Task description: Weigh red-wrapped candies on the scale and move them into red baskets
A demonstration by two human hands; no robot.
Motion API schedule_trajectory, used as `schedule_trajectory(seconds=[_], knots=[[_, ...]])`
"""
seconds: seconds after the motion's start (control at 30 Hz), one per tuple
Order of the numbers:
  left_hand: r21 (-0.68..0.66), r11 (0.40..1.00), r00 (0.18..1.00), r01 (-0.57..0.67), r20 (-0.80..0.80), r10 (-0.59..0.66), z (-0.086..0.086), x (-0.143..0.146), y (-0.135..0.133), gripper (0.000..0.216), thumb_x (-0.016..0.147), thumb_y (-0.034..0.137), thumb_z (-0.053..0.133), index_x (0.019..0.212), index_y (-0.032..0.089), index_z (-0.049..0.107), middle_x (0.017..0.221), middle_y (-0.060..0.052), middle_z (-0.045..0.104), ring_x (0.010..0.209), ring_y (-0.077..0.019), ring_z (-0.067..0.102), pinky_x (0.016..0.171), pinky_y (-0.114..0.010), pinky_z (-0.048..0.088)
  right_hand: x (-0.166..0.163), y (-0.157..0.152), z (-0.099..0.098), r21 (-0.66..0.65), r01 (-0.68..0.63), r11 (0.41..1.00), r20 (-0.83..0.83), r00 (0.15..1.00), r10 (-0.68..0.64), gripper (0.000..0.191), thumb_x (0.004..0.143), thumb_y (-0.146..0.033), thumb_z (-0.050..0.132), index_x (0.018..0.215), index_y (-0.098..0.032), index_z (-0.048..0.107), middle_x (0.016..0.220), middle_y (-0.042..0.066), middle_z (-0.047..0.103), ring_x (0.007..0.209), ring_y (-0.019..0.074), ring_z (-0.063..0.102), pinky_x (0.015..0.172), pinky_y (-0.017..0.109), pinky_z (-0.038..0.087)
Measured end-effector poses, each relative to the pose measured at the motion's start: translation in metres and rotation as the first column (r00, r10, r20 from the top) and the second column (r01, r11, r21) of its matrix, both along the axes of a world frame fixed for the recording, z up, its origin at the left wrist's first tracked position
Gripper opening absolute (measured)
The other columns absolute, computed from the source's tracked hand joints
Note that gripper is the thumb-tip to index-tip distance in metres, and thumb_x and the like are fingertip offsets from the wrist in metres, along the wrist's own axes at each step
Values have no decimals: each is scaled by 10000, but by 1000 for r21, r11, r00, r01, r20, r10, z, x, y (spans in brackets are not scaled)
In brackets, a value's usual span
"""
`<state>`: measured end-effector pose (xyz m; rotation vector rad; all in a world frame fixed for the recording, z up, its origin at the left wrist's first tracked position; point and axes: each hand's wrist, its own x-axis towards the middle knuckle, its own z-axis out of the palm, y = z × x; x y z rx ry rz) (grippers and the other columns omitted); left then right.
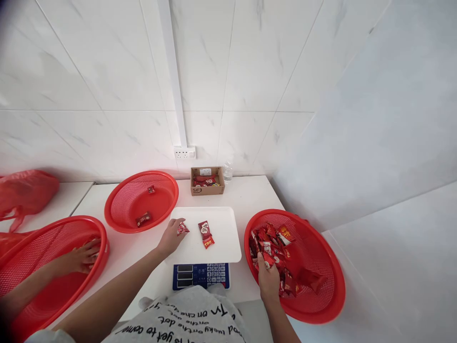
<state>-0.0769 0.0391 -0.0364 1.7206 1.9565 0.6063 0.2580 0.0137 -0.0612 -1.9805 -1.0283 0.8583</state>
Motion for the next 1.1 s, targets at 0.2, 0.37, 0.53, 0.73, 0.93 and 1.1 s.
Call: schedule_trajectory(seconds=[0.2, 0.37, 0.53, 0.73, 0.93, 1.1], knots=[[4, 999, 998, 41, 40, -41, -5, 11, 1, 384, 816, 245, 527, 1195, 196, 482, 1214, -89, 478, 1089, -189, 540, 937, -305, 430, 2, -1, -4, 27, -10, 1000, -9, 1000, 11, 464, 690, -611, 489, 629, -187, 669, 747, 112, 705, 822, 290, 603, 854, 383, 392], [49, 968, 953, 245, -194, -231, -10, 32, 3, 519, 797, 403, 568, 1278, 242, 460, 1424, -95, 366, 1321, -305, 302, 1089, -492, 217, 2, -1, -5, 41, -29, 999, 3, 1000, 29, 446, 716, -591, 485, 632, -190, 664, 749, 102, 704, 825, 278, 605, 884, 373, 376], [-18, 917, 875, 399, -290, -387, -18, 49, 8, 602, 810, 582, 463, 1334, 290, 412, 1505, -67, 251, 1389, -326, 117, 1091, -581, 76, -1, -2, 2, 14, -13, 1000, -6, 1000, 13, 454, 714, -592, 482, 653, -183, 669, 767, 106, 704, 813, 278, 609, 841, 372, 398], [-28, 926, 869, 375, -337, -362, -24, 47, 15, 551, 837, 596, 391, 1291, 294, 471, 1494, -75, 277, 1385, -324, 139, 1083, -586, 82, -5, -3, 10, 1, -4, 1000, -11, 1000, 4, 456, 705, -597, 481, 633, -185, 664, 739, 104, 701, 778, 270, 617, 813, 375, 419], [65, 908, 846, 415, -395, -358, -17, 47, 10, 578, 833, 595, 402, 1285, 244, 482, 1468, -99, 329, 1383, -320, 151, 1083, -608, 36, -6, -2, 7, -17, 47, 999, -95, 994, -48, 436, 683, -585, 524, 634, -172, 655, 733, 113, 706, 747, 267, 627, 742, 355, 449], [86, 824, 778, 560, -398, -486, -9, 59, 3, 349, 822, 434, 543, 1104, 238, 607, 1417, -99, 407, 1372, -300, 206, 1103, -581, 69, -3, -2, 1, -40, 31, 999, -73, 997, -33, 462, 693, -596, 510, 657, -162, 663, 761, 113, 710, 751, 262, 625, 763, 358, 440]])
